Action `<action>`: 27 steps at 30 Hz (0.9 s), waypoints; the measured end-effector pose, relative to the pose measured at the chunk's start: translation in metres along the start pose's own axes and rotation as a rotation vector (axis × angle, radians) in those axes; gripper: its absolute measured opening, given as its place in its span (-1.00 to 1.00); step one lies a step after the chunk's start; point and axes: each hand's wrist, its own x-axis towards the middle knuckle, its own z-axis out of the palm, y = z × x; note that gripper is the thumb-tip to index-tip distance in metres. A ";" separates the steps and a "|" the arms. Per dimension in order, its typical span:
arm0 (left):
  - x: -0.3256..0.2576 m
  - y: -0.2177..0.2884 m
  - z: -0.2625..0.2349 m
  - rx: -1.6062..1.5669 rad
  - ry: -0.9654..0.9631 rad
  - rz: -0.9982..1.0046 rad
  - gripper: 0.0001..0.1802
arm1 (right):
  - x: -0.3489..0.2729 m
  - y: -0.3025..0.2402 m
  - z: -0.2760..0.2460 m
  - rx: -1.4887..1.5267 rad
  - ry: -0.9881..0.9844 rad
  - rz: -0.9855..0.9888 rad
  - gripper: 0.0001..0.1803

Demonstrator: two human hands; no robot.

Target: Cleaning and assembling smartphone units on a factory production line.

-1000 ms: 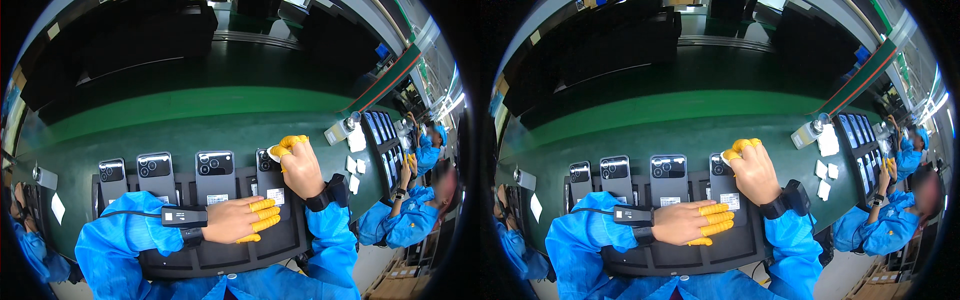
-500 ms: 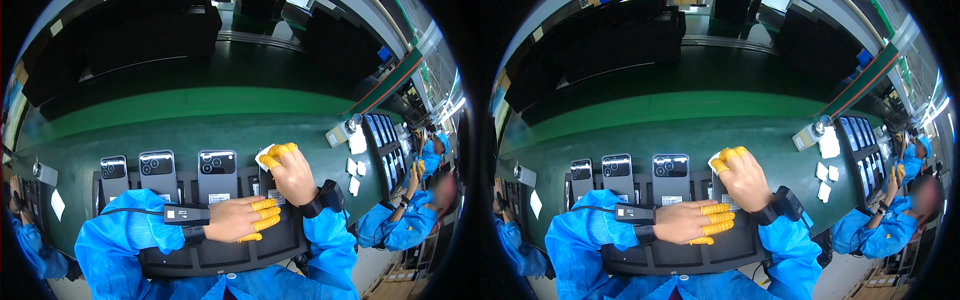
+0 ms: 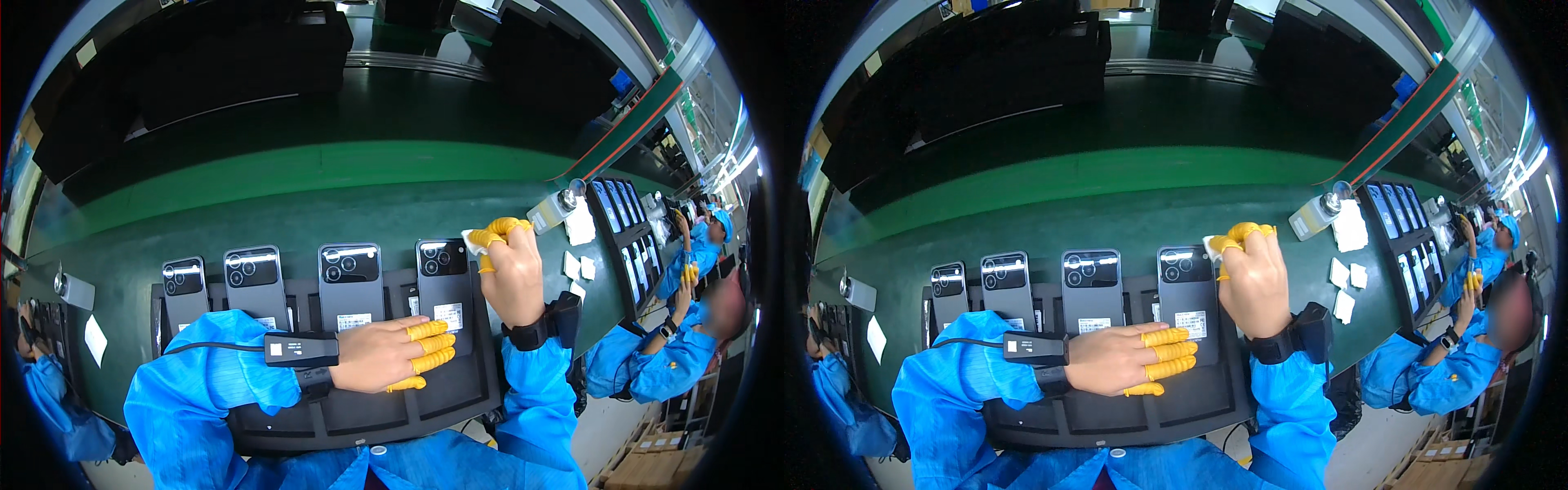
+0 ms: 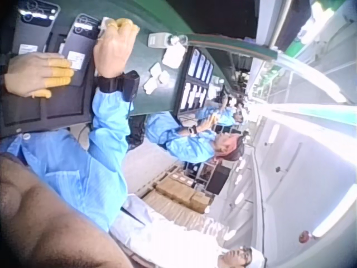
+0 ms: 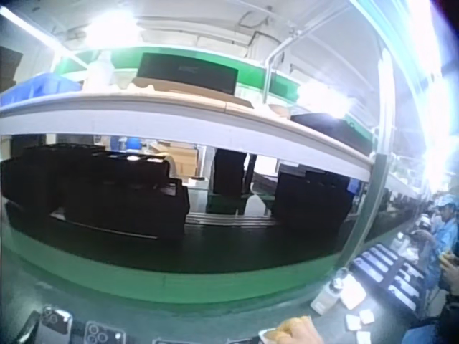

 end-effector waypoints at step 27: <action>-0.001 -0.002 0.000 0.015 -0.008 -0.001 -0.42 | -0.001 -0.002 0.012 -0.167 -0.057 -0.053 -0.91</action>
